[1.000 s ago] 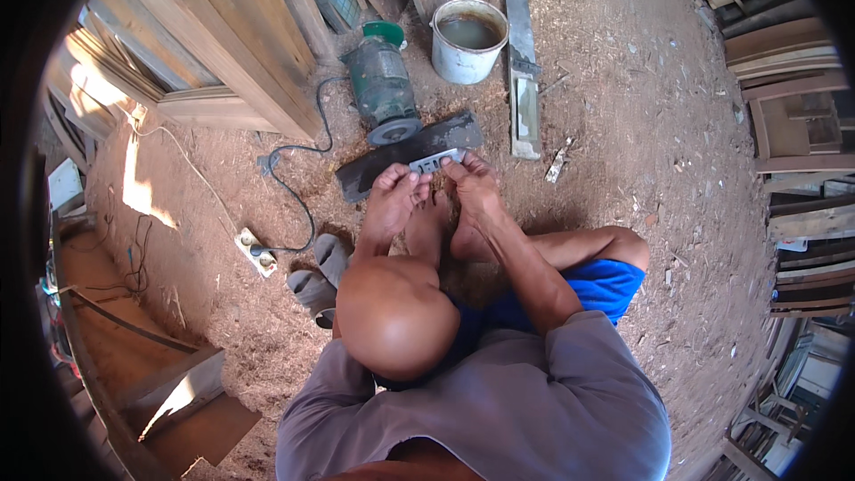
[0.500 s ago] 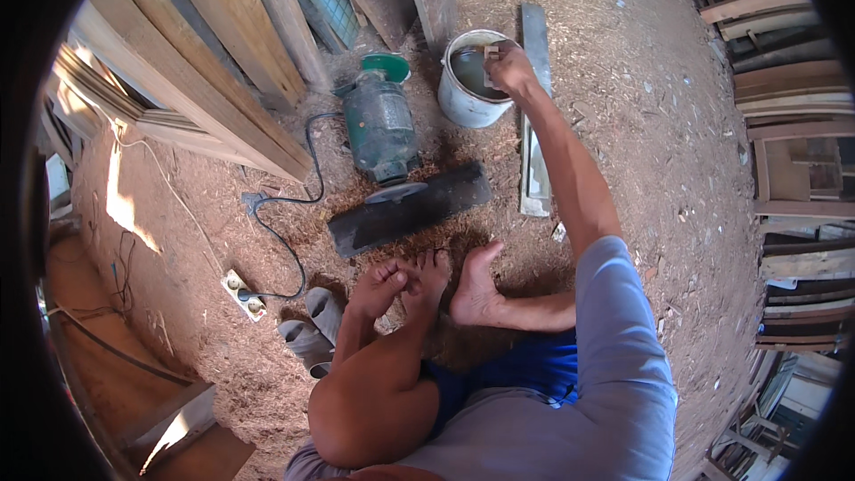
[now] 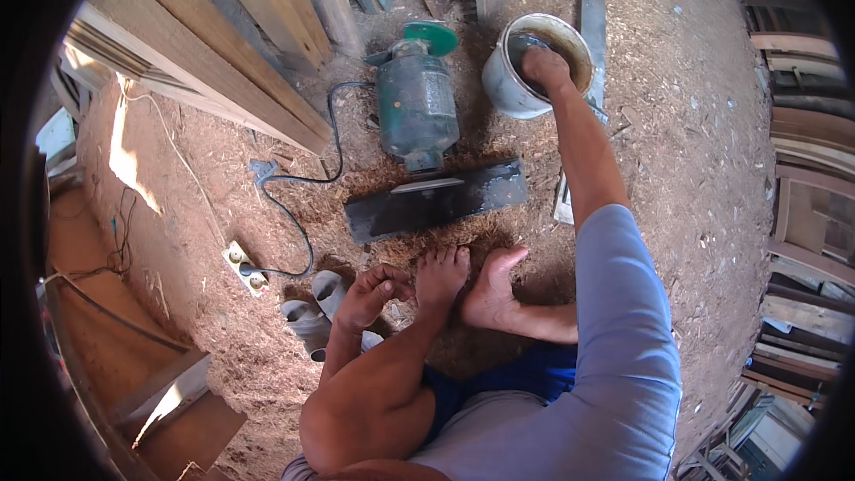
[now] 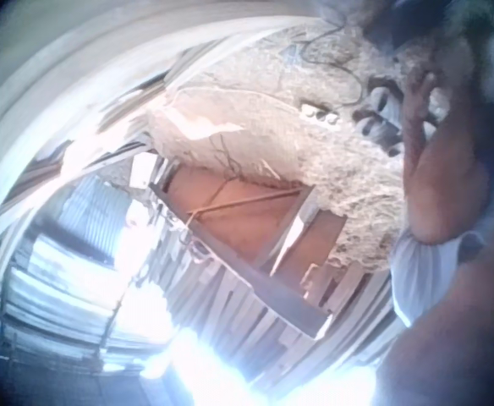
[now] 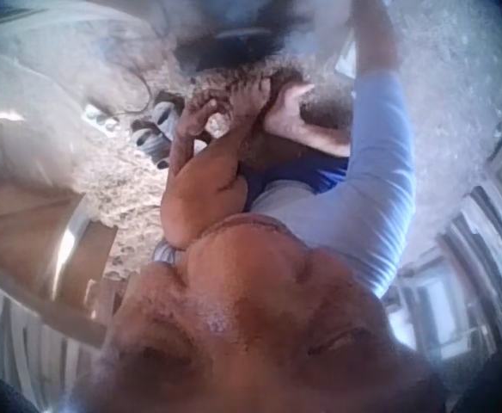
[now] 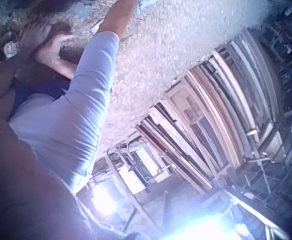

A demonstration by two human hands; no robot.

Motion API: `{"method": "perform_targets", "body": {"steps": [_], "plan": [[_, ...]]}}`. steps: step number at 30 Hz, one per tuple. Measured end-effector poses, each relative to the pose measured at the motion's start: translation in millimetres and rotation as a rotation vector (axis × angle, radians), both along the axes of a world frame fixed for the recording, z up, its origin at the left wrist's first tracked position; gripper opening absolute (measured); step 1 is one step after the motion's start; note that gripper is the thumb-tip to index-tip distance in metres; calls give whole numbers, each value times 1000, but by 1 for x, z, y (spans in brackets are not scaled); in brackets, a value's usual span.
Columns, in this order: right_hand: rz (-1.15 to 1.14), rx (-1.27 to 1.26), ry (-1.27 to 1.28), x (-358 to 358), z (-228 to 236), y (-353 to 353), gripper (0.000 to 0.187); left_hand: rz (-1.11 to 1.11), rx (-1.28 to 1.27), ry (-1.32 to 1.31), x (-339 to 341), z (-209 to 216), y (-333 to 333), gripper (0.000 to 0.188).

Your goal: The person sharpens small metal hinge parts using a bench grinder, dipping the metal into a bucket of water to cool it down between grinding sessions.

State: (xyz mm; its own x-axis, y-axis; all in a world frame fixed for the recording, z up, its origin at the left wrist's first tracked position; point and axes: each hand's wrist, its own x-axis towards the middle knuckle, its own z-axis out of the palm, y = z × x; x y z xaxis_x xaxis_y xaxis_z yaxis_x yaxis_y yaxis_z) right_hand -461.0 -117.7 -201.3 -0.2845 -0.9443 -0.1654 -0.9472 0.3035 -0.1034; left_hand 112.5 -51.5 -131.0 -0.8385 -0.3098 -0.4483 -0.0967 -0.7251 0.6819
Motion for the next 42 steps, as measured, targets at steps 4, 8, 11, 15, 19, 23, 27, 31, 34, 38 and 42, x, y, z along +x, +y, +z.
{"method": "perform_targets", "body": {"steps": [4, 8, 11, 15, 19, 23, 27, 31, 34, 38, 42], "plan": [[-310, -184, -365, 38, 51, -7, 24, 10, -4, -29, 1, 2, 5, 31], [-626, -488, -991, 90, 146, 27, 22, -8, -69, 30, -7, -10, 9, 31], [-573, -512, -994, 158, 199, 42, 21, -93, -80, -35, -15, -16, 11, 29], [-375, -287, -1054, 238, 215, 51, 17, -144, -142, -12, -36, -5, 16, 25], [-145, -367, -946, 273, 199, 61, 11, -128, -242, 63, -45, -2, 22, 23], [-163, -477, -994, 281, 188, 74, 7, -107, -238, 100, -48, -4, 24, 25], [-257, -644, -1047, 293, 182, 97, 8, 12, -203, 11, -59, -12, 24, 27], [-547, -712, -1262, 312, 137, 132, 6, 175, -221, -18, -79, -23, 19, 24], [-774, -706, -1600, 329, 90, 155, 6, 283, -116, -22, -92, -33, 15, 16], [-921, -582, -1837, 344, 53, 164, 7, 407, -27, -36, -95, -49, 8, 7], [-835, -498, -1582, 348, 38, 157, 13, 382, -164, -163, -82, -57, -1, 9]]}}
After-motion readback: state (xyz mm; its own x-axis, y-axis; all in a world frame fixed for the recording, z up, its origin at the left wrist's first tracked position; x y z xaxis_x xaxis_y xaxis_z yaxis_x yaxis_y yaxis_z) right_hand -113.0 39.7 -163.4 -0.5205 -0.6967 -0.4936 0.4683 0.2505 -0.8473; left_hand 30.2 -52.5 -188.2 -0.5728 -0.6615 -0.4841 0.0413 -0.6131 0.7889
